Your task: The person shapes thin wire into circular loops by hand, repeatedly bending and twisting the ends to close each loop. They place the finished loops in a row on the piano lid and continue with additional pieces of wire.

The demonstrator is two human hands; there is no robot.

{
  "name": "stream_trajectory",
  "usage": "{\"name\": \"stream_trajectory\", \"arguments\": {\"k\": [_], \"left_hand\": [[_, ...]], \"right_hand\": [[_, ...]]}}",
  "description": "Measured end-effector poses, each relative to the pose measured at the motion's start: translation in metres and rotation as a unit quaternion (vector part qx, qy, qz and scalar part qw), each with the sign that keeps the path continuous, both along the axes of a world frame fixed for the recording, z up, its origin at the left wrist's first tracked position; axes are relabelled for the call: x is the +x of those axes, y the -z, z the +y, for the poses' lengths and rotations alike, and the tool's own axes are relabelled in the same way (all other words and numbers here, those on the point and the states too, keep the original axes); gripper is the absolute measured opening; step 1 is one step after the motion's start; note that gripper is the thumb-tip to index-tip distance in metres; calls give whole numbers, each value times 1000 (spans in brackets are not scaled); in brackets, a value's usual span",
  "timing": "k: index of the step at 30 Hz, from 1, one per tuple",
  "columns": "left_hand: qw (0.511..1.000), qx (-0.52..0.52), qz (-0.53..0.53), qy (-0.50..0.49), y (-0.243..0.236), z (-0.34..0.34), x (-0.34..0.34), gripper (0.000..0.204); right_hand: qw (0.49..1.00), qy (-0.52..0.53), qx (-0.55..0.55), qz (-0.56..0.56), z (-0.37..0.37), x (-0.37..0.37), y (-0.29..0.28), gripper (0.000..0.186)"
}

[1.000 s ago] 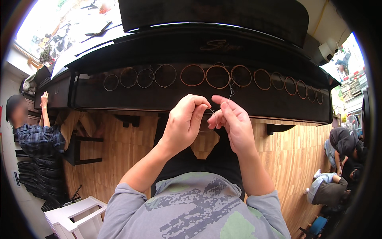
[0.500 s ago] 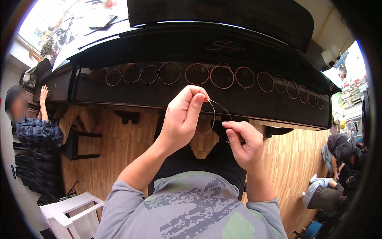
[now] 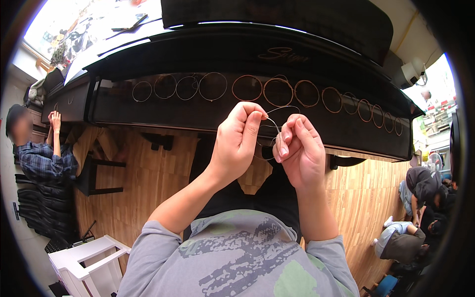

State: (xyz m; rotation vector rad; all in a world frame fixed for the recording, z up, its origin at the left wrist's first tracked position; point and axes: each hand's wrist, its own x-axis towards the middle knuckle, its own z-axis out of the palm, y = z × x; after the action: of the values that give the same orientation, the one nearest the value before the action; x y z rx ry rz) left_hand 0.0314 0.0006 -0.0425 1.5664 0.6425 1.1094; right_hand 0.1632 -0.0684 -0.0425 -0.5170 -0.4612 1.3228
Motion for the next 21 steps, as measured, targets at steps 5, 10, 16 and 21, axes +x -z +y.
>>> {"name": "stream_trajectory", "arguments": {"k": [5, 10, 16, 21], "left_hand": [[992, 103, 37, -60, 7, 2, -2, 17], [974, -115, -131, 142, 1, 3, -3, 19], [986, -91, -93, 106, -3, -5, -1, 13], [987, 121, 38, -94, -1, -5, 2, 7]], "right_hand": [[991, -66, -10, 114, 2, -7, 4, 19], [979, -126, -33, 157, 2, -5, 9, 19], [981, -145, -54, 116, -1, -6, 7, 20], [990, -107, -94, 9, -10, -12, 9, 27]]}}
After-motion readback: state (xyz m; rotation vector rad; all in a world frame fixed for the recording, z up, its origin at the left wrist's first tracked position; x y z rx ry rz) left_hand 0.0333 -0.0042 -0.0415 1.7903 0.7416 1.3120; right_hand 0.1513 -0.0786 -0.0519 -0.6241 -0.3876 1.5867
